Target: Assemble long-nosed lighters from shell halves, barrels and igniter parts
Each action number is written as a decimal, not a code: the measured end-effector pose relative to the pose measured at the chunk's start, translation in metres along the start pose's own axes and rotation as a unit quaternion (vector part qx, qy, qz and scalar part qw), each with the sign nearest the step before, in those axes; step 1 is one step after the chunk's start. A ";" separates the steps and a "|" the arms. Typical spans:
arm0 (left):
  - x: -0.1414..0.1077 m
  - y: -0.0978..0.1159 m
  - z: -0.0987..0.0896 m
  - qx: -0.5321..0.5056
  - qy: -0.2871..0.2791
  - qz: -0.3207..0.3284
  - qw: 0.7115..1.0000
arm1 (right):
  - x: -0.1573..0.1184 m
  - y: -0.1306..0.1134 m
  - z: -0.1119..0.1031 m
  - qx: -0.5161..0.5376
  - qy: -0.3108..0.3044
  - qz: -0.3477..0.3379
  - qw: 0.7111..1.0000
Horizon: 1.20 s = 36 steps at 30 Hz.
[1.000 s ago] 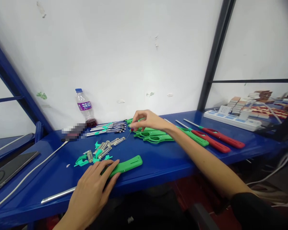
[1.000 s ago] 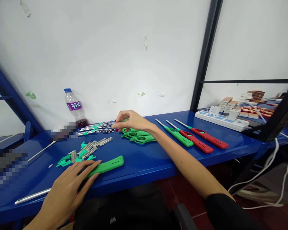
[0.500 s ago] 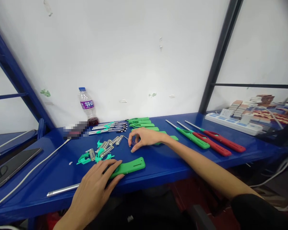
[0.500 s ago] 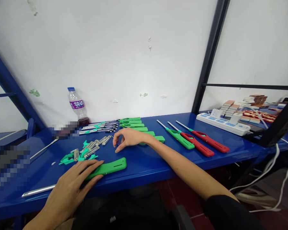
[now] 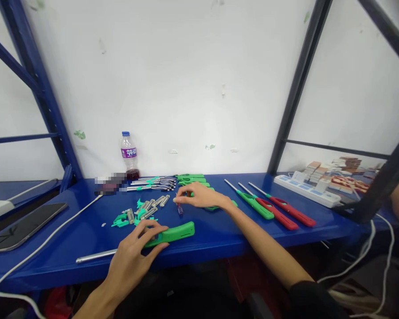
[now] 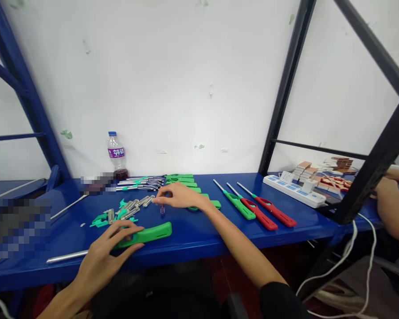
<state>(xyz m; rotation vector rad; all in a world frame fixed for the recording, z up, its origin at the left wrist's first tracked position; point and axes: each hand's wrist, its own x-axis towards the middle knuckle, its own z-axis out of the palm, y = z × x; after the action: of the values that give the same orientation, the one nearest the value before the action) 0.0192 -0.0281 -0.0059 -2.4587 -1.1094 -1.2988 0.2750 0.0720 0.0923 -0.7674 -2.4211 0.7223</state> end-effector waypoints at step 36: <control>0.012 0.022 0.023 0.068 0.161 0.127 0.976 | -0.107 -0.026 0.089 0.649 0.148 0.073 0.742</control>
<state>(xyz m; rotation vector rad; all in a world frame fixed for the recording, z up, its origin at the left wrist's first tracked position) 0.0537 -0.0274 -0.0066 -2.1095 -0.7502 -1.4218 0.2901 -0.0435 0.0112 -0.3708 -1.0501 1.8313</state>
